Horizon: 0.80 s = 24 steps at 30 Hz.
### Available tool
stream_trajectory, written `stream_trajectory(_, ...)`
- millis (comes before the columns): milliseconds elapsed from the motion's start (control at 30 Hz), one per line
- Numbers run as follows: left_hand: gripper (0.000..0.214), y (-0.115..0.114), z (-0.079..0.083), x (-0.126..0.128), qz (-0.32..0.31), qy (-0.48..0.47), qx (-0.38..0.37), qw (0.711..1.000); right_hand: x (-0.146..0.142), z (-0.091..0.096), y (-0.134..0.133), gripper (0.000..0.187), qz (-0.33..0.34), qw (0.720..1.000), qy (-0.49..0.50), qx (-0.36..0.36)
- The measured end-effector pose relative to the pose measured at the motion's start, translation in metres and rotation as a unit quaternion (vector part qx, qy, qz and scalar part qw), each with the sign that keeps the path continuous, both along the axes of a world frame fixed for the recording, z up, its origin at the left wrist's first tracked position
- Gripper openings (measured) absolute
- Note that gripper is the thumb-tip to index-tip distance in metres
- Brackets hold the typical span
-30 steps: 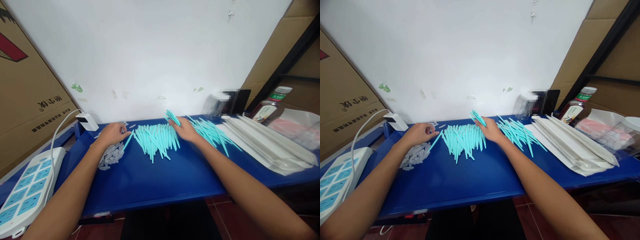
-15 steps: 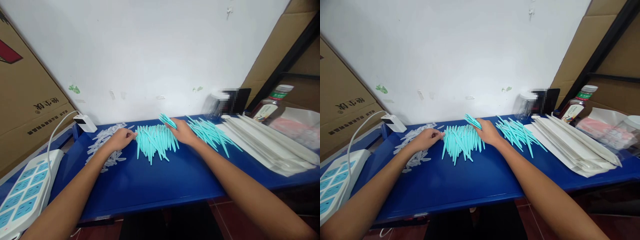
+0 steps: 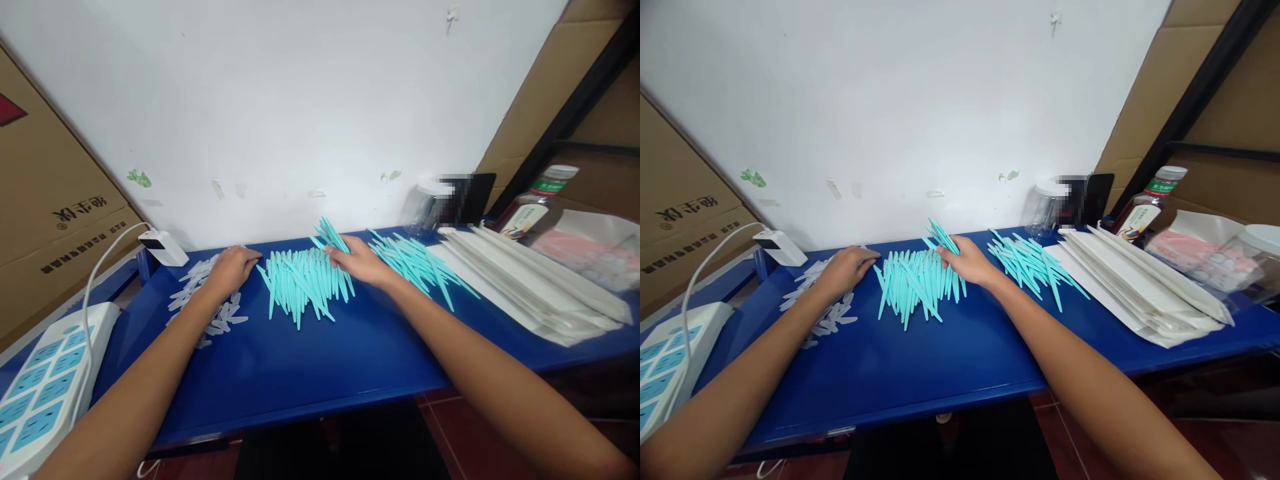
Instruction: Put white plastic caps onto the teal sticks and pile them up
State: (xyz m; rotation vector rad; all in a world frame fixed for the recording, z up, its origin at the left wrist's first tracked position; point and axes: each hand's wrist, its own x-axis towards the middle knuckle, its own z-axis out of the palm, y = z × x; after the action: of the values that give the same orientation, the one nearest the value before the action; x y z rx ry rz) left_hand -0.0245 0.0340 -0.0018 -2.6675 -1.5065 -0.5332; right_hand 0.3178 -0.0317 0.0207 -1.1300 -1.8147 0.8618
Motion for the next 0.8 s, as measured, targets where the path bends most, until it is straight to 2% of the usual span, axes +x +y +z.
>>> stream_trajectory(133, 0.031, 0.0, 0.003, -0.006, 0.058, -0.015, 0.004, 0.998, -0.001, 0.005, -0.006, 0.039, 0.061, 0.993, 0.062, -0.076)
stream_trajectory(200, 0.036, -0.001, 0.004, -0.008, 0.071, -0.038, 0.005, 0.997, -0.002, 0.008, -0.01, 0.04, 0.08, 0.99, 0.065, -0.09)
stream_trajectory(300, 0.047, -0.006, 0.006, 0.0, 0.063, -0.16, 0.0, 0.985, -0.005, 0.012, -0.016, 0.038, 0.091, 0.99, 0.053, -0.095)
stream_trajectory(367, 0.05, -0.014, 0.01, 0.012, 0.046, -0.308, -0.054, 0.949, -0.006, 0.014, -0.018, 0.038, 0.098, 0.989, 0.051, -0.096)
stream_trajectory(433, 0.053, -0.025, 0.015, 0.027, 0.02, -0.454, -0.133, 0.881, -0.008, 0.014, -0.02, 0.037, 0.107, 0.988, 0.057, -0.092)
stream_trajectory(500, 0.052, -0.036, 0.018, 0.04, 0.002, -0.522, -0.177, 0.834, -0.009, 0.013, -0.02, 0.038, 0.115, 0.987, 0.065, -0.093)
stream_trajectory(533, 0.051, -0.04, 0.019, 0.045, -0.004, -0.535, -0.191, 0.823, -0.01, 0.012, -0.02, 0.038, 0.118, 0.986, 0.068, -0.097)
stream_trajectory(800, 0.044, -0.057, 0.023, 0.059, -0.03, -0.497, -0.182, 0.848, -0.012, 0.014, -0.022, 0.04, 0.126, 0.977, 0.07, -0.155)
